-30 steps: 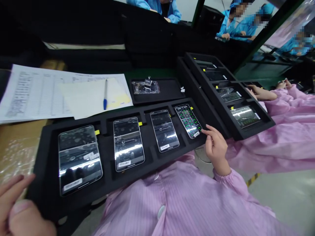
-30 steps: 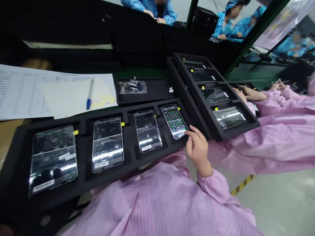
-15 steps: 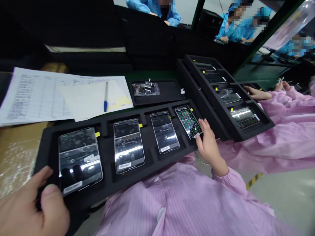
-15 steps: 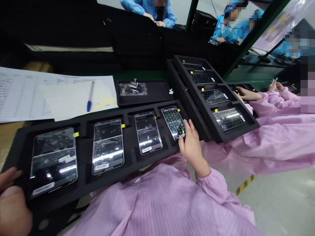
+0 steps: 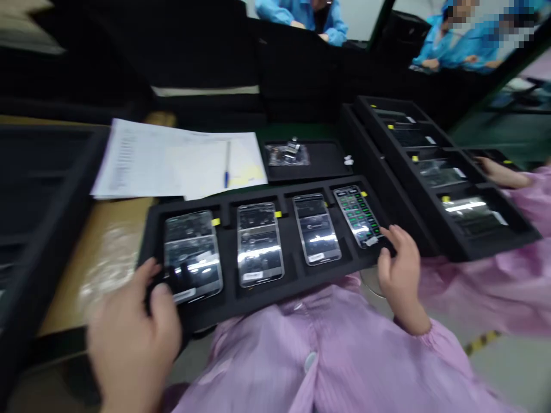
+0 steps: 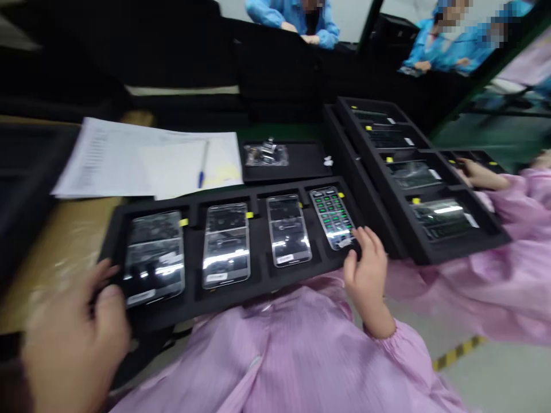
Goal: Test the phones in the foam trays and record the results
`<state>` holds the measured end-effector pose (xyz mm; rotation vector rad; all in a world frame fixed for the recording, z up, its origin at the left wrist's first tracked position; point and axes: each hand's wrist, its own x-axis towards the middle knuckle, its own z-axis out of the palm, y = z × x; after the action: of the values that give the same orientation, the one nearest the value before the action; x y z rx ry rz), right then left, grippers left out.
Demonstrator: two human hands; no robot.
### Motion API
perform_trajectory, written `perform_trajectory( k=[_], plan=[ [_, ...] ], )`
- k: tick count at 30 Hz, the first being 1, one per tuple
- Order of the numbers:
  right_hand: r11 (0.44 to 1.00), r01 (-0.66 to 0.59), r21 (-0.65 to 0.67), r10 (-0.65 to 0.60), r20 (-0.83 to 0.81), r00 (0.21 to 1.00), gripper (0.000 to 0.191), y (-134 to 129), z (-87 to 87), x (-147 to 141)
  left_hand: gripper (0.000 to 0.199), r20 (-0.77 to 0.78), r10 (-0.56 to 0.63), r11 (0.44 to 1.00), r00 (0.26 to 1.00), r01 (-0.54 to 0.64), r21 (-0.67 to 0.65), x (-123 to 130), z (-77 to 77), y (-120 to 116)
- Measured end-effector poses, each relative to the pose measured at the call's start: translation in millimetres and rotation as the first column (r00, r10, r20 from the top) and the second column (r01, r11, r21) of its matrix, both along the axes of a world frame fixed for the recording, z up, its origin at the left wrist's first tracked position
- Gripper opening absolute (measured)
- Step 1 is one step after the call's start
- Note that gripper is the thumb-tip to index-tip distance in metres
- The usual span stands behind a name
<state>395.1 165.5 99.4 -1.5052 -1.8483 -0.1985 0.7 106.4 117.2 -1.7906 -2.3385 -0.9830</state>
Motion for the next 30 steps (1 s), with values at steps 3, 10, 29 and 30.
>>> perform_trajectory(
  k=[3, 10, 29, 30],
  plan=[
    [0.992, -0.124, -0.003, 0.124, -0.056, 0.991, 0.050, 3, 2.4, -12, 0.052, -0.068, 0.071, 0.990, 0.995, -0.079, -0.119, 7, 13.2, 6],
    [0.893, -0.417, -0.170, 0.401, -0.123, 0.908, 0.046, 18, 10.3, -66, 0.066, -0.194, 0.172, 0.960, 0.966, -0.208, -0.187, 25, 7.1, 13],
    [0.881, -0.445, -0.161, 0.413, -0.196, 0.889, 0.037, 19, 8.5, -72, 0.047, 0.978, 0.192, 0.972, 0.076, 0.121, -0.200, -1, 32.8, 42],
    [0.880, -0.445, -0.166, 0.411, -0.204, 0.889, 0.037, 19, 8.5, -72, 0.039, 0.974, 0.216, 0.959, 0.069, 0.173, -0.225, -2, 36.6, 45]
  ],
)
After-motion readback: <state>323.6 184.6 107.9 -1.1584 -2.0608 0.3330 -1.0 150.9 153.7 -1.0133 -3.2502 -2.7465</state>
